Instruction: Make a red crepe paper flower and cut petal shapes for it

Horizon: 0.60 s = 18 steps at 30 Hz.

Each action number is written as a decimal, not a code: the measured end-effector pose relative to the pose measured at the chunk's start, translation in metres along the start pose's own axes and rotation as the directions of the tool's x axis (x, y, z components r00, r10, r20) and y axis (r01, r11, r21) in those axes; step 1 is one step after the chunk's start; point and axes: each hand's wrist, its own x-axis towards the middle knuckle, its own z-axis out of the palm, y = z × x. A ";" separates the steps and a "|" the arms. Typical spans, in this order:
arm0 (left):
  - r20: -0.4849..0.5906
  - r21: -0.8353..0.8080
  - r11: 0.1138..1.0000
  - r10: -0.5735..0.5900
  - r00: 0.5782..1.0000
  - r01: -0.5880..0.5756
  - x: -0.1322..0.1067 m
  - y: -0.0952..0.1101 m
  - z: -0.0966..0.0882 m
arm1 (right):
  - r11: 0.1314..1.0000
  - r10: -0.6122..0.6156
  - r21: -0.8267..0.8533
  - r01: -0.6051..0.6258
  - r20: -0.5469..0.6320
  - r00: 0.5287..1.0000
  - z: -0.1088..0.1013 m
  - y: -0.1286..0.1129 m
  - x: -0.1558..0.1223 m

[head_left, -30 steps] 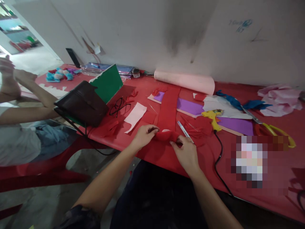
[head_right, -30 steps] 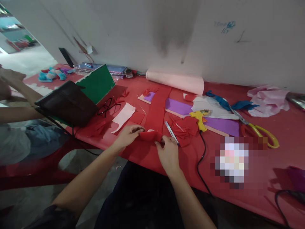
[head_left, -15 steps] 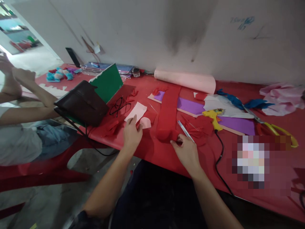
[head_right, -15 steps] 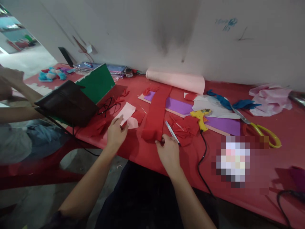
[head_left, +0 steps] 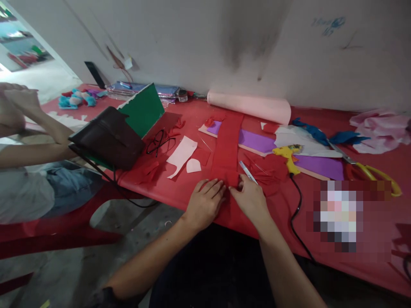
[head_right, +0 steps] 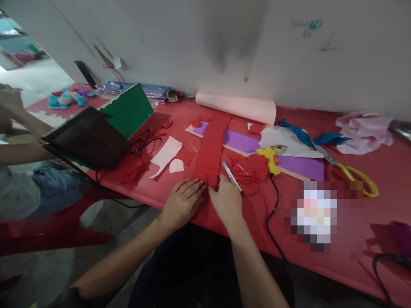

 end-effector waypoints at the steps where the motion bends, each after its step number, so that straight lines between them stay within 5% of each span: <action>1: 0.001 0.004 1.000 -0.007 1.000 0.007 -0.001 0.000 0.000 | 1.000 0.000 -0.004 0.000 0.011 1.000 -0.001 0.000 0.001; 8: 0.013 0.004 0.999 -0.042 0.999 0.042 -0.003 0.004 0.001 | 1.000 -0.003 -0.014 0.003 -0.031 1.000 0.001 0.000 0.001; 18: 0.033 -0.055 0.998 -0.038 0.999 0.040 -0.003 0.000 0.005 | 0.974 -0.226 -0.017 0.225 -0.027 0.974 0.004 0.011 -0.005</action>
